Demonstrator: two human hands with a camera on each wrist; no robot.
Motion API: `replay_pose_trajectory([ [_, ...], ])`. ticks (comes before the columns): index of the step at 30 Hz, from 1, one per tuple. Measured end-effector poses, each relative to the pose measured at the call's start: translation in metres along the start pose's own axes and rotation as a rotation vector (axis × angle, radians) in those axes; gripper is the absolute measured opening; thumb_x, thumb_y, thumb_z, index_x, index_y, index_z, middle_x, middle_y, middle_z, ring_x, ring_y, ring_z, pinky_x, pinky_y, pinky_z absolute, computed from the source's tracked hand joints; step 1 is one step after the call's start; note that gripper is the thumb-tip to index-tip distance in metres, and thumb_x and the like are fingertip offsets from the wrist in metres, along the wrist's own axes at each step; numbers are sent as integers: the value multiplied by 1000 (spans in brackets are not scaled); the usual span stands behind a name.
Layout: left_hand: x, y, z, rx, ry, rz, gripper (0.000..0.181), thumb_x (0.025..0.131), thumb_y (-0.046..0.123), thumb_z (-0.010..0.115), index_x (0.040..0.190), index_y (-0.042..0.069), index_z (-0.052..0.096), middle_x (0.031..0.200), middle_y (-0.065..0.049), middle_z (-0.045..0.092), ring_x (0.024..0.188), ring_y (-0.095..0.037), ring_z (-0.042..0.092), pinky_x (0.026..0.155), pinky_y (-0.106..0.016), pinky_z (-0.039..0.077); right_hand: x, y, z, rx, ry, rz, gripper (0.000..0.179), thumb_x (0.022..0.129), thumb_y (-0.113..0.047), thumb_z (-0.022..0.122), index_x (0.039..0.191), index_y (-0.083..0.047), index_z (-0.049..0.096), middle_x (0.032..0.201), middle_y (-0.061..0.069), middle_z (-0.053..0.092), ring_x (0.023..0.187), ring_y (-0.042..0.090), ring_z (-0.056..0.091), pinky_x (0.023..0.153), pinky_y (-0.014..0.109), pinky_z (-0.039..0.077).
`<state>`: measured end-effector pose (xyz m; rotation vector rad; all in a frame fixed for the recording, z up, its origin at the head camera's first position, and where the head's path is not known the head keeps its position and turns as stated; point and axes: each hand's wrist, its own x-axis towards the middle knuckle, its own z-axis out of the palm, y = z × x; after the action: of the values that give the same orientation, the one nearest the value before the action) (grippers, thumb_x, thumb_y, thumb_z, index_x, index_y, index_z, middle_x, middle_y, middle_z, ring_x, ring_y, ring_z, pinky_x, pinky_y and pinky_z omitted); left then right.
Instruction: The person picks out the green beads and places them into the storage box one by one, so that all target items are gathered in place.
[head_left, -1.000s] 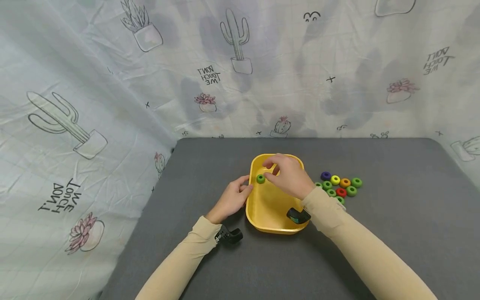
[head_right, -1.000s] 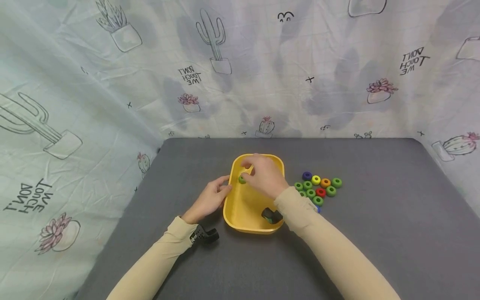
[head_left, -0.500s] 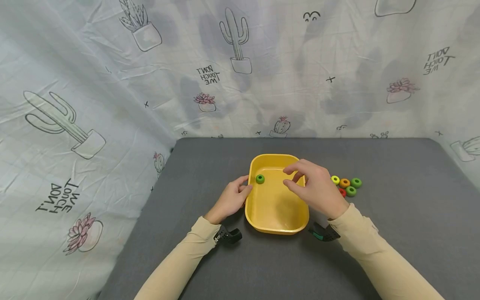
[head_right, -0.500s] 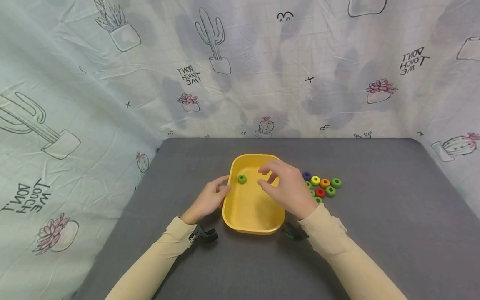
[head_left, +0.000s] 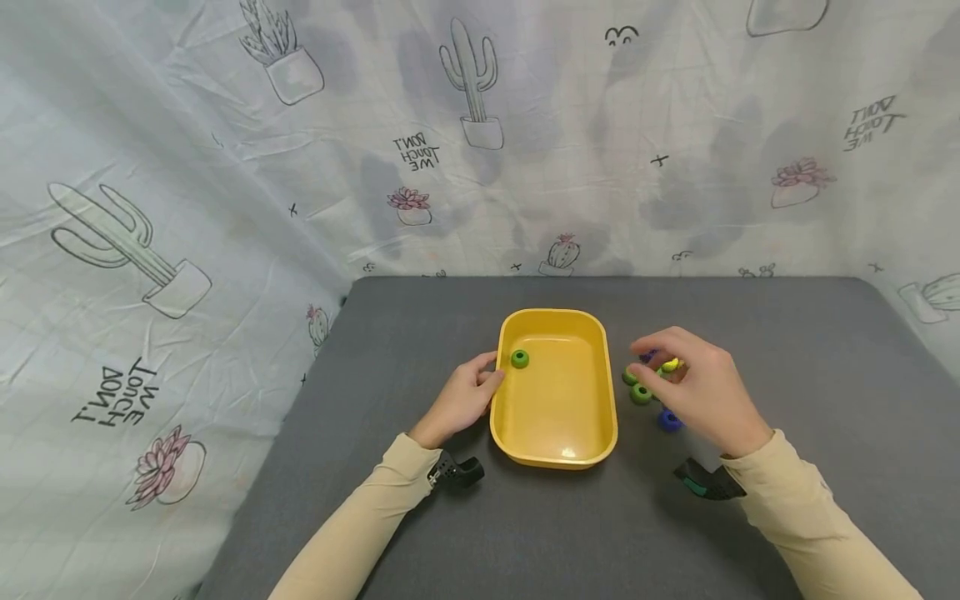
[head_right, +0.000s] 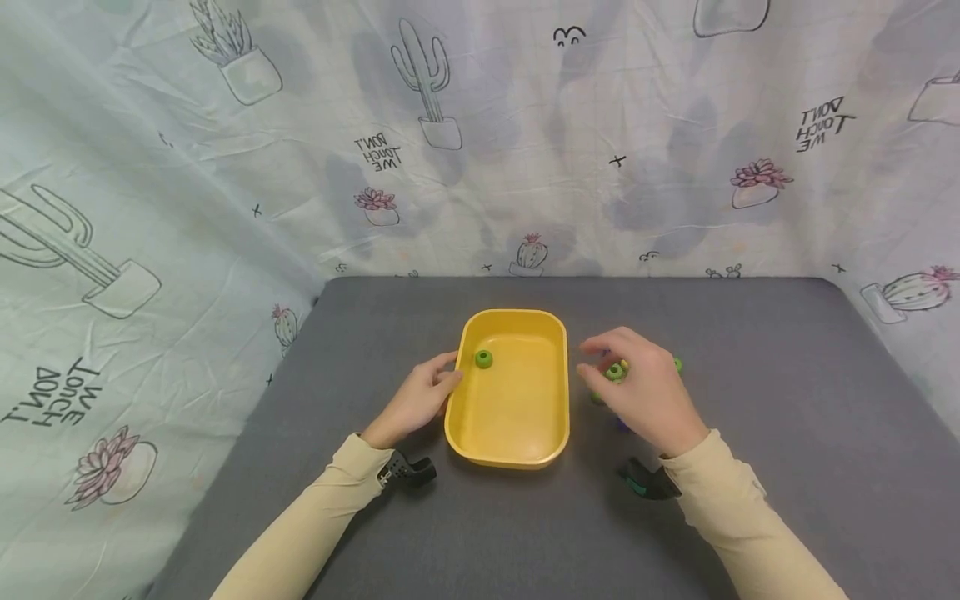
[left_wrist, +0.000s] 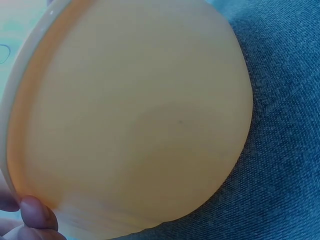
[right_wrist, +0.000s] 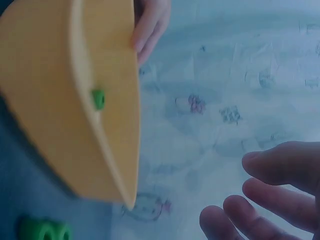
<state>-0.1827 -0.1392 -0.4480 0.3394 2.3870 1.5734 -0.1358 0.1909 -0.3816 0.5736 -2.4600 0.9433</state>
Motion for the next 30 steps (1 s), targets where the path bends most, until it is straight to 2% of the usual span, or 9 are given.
replay_pose_trajectory([
  [2,0,-1,0,-1,0,0,50,111,20,52,159,7,42,78,-10,62,57,-15,51,56,-25,43,-4,8,-3,-16,12,21,26,85,-6,86,106,-16,77,99,-5,70,77,-4,57,63,16,49],
  [5,0,-2,0,-1,0,7,50,111,19,52,158,6,43,77,-10,61,56,-14,49,55,-25,42,-11,21,-8,-43,9,74,24,87,-9,84,109,-16,77,102,-2,70,78,-4,57,64,17,49],
  [9,-1,-2,1,16,1,1,50,111,19,52,158,5,42,75,-8,59,55,-14,49,55,-24,42,-21,38,-12,-75,-20,144,23,91,-14,81,113,-15,76,106,3,71,81,9,62,63,24,49],
  [12,-2,-2,1,16,-3,0,51,111,19,52,158,4,42,74,-7,58,55,-14,49,55,-25,42,-27,49,-15,-101,-34,164,23,91,-13,81,114,-13,76,108,8,72,84,22,65,61,28,48],
  [19,0,-1,2,13,9,-6,51,111,19,52,158,4,41,78,-16,60,56,-14,49,55,-25,42,-41,73,-18,-114,-66,220,26,92,-13,79,117,-8,75,113,15,70,86,32,68,60,31,45],
  [23,1,-1,2,14,17,-15,52,111,20,53,159,5,41,79,-18,60,55,-14,48,55,-24,41,-48,86,-16,-118,-76,243,30,91,-14,81,119,-5,73,114,18,70,85,32,69,62,34,47],
  [27,0,-1,2,19,15,-25,52,111,21,53,159,5,41,80,-15,61,56,-14,49,56,-24,42,-54,95,-14,-127,-86,265,31,91,-14,81,120,-4,73,115,19,69,81,20,67,63,37,49],
  [30,0,-1,2,27,9,-27,52,111,21,53,159,4,41,80,-15,61,57,-14,49,56,-25,42,-56,100,-13,-125,-95,275,32,91,-13,80,120,-3,72,117,22,67,79,18,67,62,39,50],
])
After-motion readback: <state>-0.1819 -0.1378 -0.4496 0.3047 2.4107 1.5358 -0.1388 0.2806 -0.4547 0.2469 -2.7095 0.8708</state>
